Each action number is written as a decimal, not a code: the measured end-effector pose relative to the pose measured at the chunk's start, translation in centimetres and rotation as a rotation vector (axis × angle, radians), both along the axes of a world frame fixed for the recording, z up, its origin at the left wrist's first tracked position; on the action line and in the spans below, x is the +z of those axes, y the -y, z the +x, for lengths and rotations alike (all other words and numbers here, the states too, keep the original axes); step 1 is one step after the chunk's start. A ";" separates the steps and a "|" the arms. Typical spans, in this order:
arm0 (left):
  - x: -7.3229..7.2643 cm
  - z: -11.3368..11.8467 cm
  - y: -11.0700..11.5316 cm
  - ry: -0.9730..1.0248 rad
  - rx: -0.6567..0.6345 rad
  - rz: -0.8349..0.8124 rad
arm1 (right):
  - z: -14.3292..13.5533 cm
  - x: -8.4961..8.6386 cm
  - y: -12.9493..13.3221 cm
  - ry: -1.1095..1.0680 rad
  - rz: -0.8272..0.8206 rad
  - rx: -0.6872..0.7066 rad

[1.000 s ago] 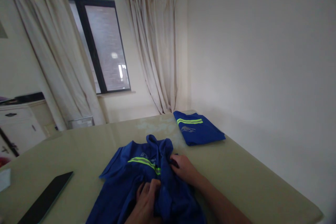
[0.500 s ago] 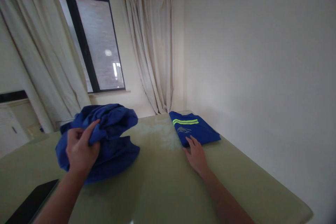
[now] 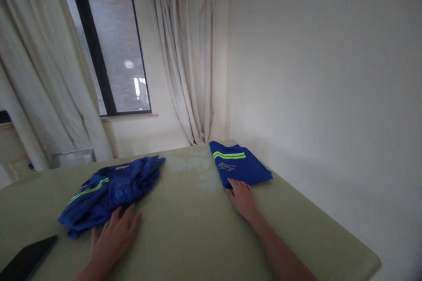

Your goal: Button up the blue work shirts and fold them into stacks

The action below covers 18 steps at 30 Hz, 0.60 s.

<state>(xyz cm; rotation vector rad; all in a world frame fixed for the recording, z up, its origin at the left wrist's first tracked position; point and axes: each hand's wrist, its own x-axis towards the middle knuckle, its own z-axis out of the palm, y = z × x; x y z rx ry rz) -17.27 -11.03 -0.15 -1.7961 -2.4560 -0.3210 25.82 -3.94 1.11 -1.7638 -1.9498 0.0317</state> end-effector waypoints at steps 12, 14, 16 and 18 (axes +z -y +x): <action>-1.0 14.4 2.1 0.040 -0.924 0.318 | -8.5 2.0 7.1 -0.475 -0.481 0.813; -0.8 16.3 2.5 0.097 -0.866 0.241 | -8.0 2.6 7.0 -0.707 -0.617 0.830; -0.4 16.6 2.5 0.135 -0.777 0.147 | -6.3 3.4 6.2 -0.916 -0.541 0.756; -0.1 16.0 2.1 0.174 -0.713 0.102 | -3.6 4.0 4.9 -1.089 -0.320 0.560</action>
